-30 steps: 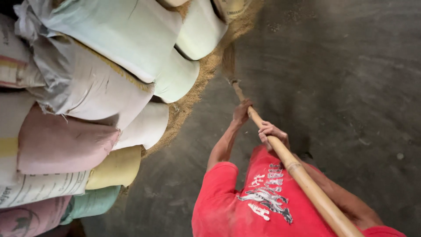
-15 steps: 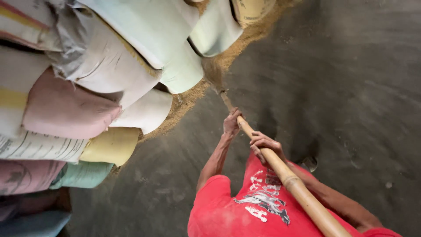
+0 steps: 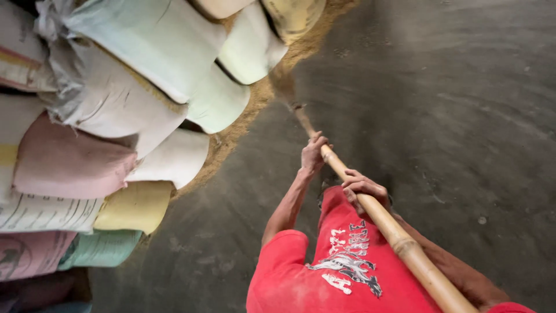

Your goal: Sweeping grain or husks on a concrete floor using a broom.

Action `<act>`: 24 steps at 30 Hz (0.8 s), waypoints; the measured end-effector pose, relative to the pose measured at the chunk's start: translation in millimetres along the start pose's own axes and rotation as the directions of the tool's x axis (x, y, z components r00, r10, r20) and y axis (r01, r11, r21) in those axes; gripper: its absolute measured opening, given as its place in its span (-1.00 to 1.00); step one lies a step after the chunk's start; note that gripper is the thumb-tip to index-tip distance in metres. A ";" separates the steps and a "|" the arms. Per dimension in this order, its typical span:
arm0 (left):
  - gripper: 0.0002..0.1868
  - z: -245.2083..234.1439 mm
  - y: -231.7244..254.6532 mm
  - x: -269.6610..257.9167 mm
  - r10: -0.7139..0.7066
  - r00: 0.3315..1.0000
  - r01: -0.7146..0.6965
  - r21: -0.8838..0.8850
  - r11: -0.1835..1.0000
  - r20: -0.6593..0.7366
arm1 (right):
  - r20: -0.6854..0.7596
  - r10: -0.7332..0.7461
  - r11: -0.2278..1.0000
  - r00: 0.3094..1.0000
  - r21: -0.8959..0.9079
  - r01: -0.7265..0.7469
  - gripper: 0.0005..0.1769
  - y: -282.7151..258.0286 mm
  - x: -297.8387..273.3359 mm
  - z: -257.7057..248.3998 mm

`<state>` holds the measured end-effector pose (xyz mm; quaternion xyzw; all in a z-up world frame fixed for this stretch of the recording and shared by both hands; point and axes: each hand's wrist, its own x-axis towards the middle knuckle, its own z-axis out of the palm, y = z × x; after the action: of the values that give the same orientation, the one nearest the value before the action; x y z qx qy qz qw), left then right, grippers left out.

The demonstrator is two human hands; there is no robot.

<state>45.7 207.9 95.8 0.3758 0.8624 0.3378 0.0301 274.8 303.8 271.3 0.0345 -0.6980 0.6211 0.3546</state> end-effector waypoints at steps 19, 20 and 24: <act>-0.70 330.2 194.5 67.8 0.673 0.642 -0.554 -0.386 0.738 0.367 | -0.647 -0.169 0.826 0.744 -0.505 -0.251 -0.89 -36.3 -68.1 -128.5; -0.65 336.5 204.5 65.2 0.705 0.596 -0.561 -0.429 0.708 0.383 | -0.659 -0.189 0.818 0.728 -0.516 -0.255 -0.89 -34.1 -71.7 -131.2; -0.72 339.9 229.0 62.6 0.678 0.504 -0.505 -0.454 0.734 0.535 | -0.698 -0.188 0.757 0.691 -0.551 -0.350 -0.90 -22.7 -74.9 -134.3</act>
<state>248.6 552.1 -14.7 0.7374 0.5601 0.2689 0.2649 402.5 389.0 247.0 -0.3685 -0.6725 0.3189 0.5570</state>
